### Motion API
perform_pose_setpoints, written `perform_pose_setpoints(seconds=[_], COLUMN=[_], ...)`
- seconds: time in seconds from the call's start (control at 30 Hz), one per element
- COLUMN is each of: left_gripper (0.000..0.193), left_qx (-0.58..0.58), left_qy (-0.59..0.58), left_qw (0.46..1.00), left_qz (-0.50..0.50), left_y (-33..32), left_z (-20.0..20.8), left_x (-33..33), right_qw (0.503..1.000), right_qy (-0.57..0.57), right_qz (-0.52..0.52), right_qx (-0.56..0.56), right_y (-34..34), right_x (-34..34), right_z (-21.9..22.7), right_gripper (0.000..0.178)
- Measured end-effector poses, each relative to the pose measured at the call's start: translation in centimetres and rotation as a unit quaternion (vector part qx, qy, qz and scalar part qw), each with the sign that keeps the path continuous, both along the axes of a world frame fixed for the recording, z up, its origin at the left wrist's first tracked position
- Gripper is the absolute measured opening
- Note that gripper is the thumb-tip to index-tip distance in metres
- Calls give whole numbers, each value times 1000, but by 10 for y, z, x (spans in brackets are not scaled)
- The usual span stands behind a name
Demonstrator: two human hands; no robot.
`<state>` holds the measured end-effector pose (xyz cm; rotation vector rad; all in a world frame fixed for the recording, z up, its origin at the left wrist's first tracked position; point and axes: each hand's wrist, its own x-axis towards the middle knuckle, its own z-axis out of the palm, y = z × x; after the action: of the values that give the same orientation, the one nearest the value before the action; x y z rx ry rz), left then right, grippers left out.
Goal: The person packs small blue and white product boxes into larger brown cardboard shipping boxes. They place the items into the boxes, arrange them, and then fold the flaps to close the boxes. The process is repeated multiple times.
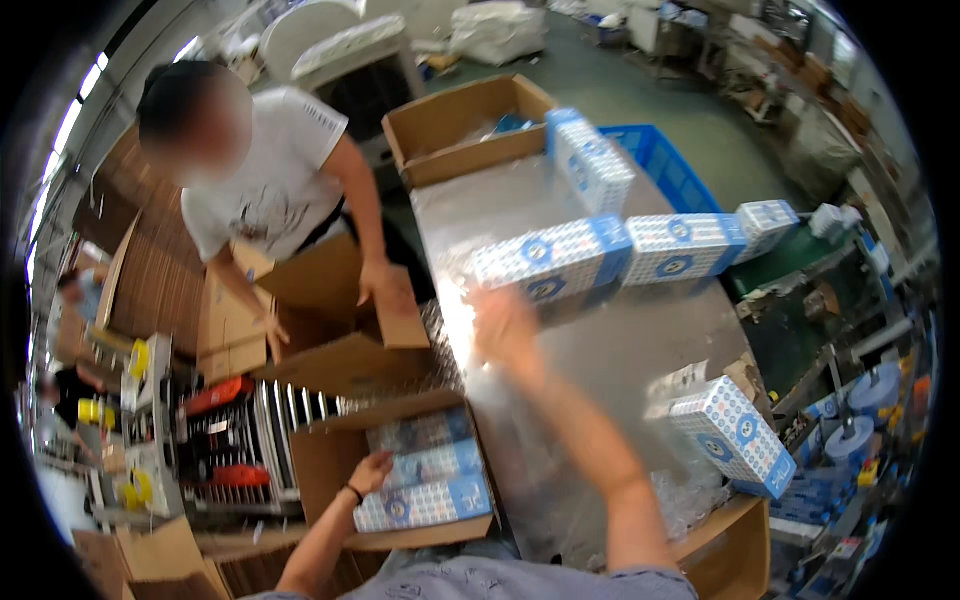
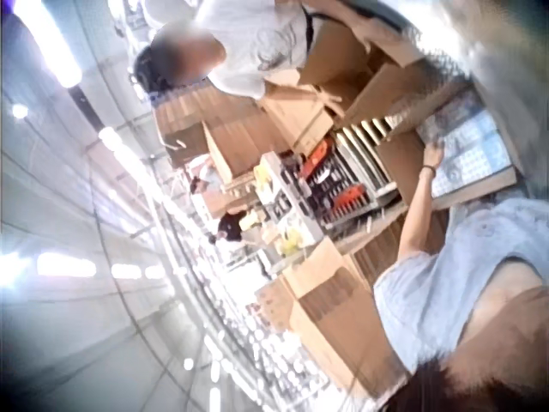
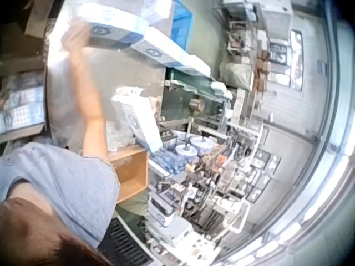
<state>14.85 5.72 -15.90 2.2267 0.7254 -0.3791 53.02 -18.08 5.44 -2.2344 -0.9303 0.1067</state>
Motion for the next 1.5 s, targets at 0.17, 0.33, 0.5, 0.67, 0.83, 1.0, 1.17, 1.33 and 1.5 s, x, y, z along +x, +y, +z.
perform_pose_setpoints(seconds=[0.17, 0.33, 0.5, 0.67, 0.83, 1.0, 1.17, 1.33, 1.5], left_gripper=[28, 69, 112, 61, 50, 63, 68, 63, 88], left_qx=[-222, 69, 300, 210, 187, 51, -222, 165, 186], left_qy=[-54, -324, -144, -350, -467, -433, -355, -214, -30], left_qw=[970, 915, 854, 762, 696, 861, 903, 957, 941], left_qz=[-83, -231, -401, -504, -512, -264, 100, -106, -281], left_y=[-47, -92, -193, -269, -209, -114, -63, -22, -71], left_z=[143, 243, 180, 142, 255, 338, 285, 213, 47], left_x=[109, 243, 324, 328, 253, 191, 93, 23, 55], right_qw=[877, 945, 978, 868, 929, 967, 993, 889, 850], right_qy=[-225, -42, -76, -140, -228, -102, -26, 182, 393], right_qz=[-16, 95, 96, -186, -36, -28, -53, -109, -108], right_qx=[-423, -310, -168, -438, -288, -231, -101, 406, 332], right_y=[-68, -62, -134, -226, -186, -165, -182, -159, -175], right_x=[186, 133, 154, 222, 185, 127, 92, 34, -51], right_z=[-48, -59, -22, -32, -60, -49, -9, 15, -64], right_gripper=[105, 93, 91, 121, 106, 121, 114, 96, 48])
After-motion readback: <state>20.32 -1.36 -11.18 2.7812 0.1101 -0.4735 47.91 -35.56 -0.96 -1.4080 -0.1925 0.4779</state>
